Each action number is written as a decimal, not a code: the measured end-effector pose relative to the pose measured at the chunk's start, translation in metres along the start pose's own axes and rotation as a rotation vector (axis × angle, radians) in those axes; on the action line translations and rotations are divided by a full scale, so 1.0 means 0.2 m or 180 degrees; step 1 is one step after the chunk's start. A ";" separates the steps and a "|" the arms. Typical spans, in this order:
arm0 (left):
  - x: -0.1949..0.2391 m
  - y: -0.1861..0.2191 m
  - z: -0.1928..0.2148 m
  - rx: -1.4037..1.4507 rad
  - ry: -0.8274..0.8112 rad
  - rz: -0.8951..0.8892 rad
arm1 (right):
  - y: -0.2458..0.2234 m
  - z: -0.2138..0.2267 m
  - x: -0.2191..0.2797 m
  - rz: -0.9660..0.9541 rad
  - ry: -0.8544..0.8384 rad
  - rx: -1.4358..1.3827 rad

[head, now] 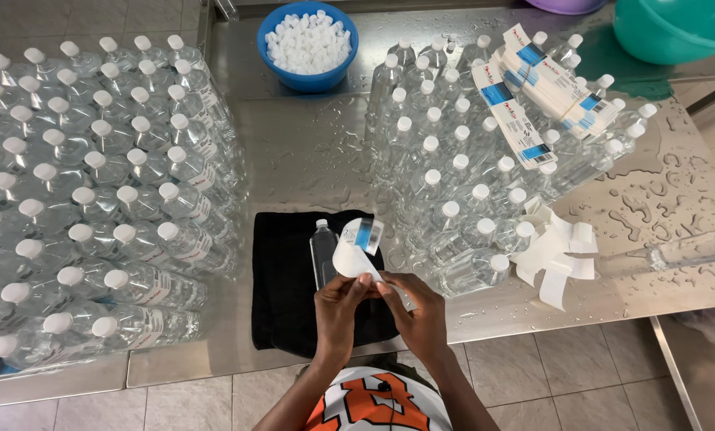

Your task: The person repeatedly picks up clear plastic water bottles, applies white paper labels around their bodies, smooths the labels, and places the labeled bottles into a growing stack on the left side of a stainless steel table. The person also handles loose labels and bottle caps from a blue bowl.

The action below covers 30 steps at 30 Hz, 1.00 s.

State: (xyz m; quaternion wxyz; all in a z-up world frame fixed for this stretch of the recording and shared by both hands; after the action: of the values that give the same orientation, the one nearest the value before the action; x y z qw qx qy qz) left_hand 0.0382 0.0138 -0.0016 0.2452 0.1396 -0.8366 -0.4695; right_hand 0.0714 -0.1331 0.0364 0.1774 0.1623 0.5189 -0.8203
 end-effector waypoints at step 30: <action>0.03 0.06 -0.08 -0.0622 0.0292 -0.0026 | 0.02 0.08 -0.05 0.0904 -0.0220 0.0586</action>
State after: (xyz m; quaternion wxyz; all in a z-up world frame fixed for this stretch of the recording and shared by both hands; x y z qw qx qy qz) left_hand 0.0427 0.0060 0.0169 0.2939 0.1398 -0.7742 -0.5429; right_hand 0.0812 -0.1482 0.0444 0.2936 0.2212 0.4071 -0.8362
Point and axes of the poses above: each hand's wrist, its own x-axis away from the middle knuckle, its own z-axis out of the back of the hand, y = z × x, the point moved 4 cm from there along -x, towards the middle knuckle, and after that the axes turned 9 degrees about y, right-handed, at the moved point
